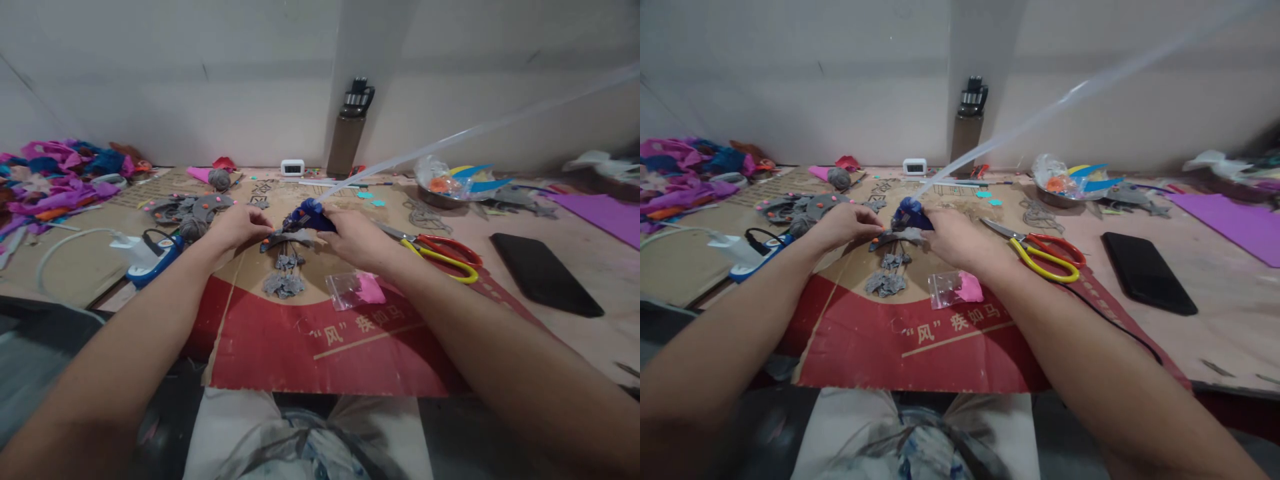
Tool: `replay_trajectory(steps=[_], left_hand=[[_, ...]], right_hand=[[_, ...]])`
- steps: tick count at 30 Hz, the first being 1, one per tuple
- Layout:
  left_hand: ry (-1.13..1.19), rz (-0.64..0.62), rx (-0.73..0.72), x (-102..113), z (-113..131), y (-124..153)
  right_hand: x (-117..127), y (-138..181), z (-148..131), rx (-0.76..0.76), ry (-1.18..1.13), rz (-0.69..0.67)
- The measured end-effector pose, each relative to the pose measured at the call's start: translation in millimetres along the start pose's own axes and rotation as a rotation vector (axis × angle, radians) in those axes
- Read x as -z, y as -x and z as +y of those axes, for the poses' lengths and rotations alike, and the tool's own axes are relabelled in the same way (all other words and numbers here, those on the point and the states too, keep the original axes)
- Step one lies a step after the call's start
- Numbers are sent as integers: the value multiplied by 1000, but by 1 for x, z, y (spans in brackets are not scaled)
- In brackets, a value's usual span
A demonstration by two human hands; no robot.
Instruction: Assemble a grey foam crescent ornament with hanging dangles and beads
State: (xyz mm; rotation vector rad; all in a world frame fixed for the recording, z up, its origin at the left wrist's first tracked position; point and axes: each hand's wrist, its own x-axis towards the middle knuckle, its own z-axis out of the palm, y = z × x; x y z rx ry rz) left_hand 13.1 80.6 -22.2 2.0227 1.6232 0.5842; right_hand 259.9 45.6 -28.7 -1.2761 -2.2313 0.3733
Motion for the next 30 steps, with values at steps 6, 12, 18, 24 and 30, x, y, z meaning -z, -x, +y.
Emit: replay_trajectory(steps=[6,12,18,24,30], left_hand=[[20,17,-14,-1,3,2],[32,15,4,-2,7,3],[72,37,-9,-5,8,5],[24,54,-96,-8,4,-2],[-54,36,-115,-9,3,-4]], right_hand=[[-3,-4,7,-164,-139,14],[-7,-4,8,-283,-291,-1],[-12,-6,21,-365,-465,-5],[-15,-8,26,-417,-669,-9],[-16,-10,25,-451,-685,5]])
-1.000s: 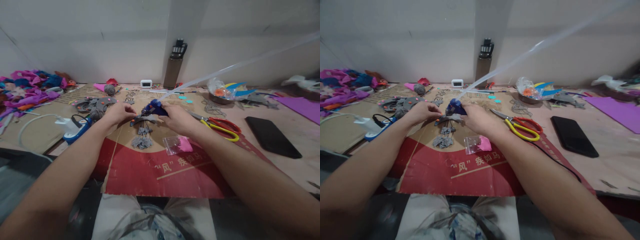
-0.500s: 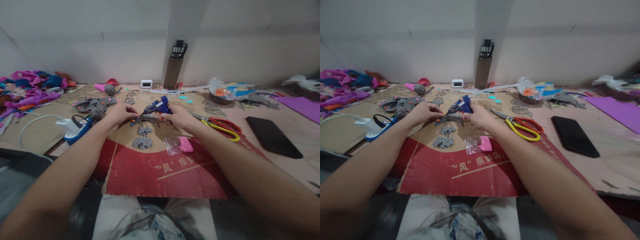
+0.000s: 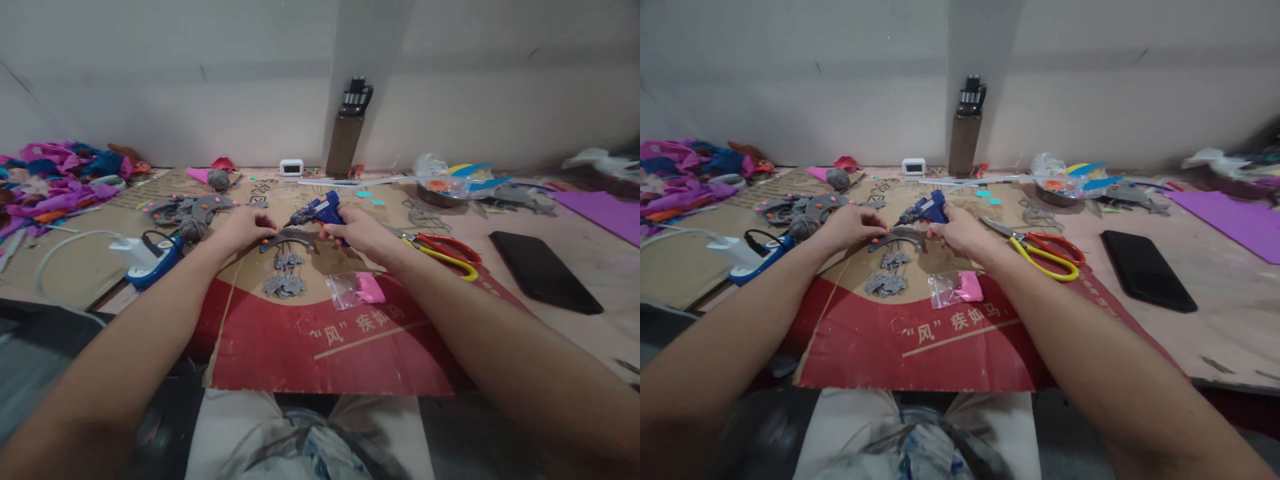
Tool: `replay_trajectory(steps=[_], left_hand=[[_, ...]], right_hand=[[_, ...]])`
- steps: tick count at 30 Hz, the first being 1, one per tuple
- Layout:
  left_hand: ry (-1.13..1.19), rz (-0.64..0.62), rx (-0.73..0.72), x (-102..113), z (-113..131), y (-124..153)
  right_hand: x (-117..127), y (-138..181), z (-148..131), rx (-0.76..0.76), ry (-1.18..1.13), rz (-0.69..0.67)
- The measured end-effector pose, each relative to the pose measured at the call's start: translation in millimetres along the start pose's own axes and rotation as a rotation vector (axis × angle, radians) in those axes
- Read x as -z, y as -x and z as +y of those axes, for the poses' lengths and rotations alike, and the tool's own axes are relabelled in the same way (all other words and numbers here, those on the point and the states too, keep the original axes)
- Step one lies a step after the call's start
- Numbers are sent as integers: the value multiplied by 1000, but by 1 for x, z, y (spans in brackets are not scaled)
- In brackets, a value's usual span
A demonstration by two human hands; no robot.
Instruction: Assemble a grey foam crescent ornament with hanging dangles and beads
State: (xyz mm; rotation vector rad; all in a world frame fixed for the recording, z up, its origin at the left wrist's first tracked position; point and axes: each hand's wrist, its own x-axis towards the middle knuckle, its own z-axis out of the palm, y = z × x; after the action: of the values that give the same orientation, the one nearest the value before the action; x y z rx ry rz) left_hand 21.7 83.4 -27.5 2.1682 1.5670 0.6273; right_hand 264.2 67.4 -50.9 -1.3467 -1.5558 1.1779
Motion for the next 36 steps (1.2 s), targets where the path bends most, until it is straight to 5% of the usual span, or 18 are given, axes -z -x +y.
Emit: replay_trajectory(steps=[16,24,36], left_hand=[[-67,-18,-49,6,1,2],[-55,67,13,2,3,0],[-55,16,53,-4,1,-2]], right_hand=[[0,0,-3,30,19,5],[3,0,-2,45,103,-16],[1,3,-9,29,29,19]])
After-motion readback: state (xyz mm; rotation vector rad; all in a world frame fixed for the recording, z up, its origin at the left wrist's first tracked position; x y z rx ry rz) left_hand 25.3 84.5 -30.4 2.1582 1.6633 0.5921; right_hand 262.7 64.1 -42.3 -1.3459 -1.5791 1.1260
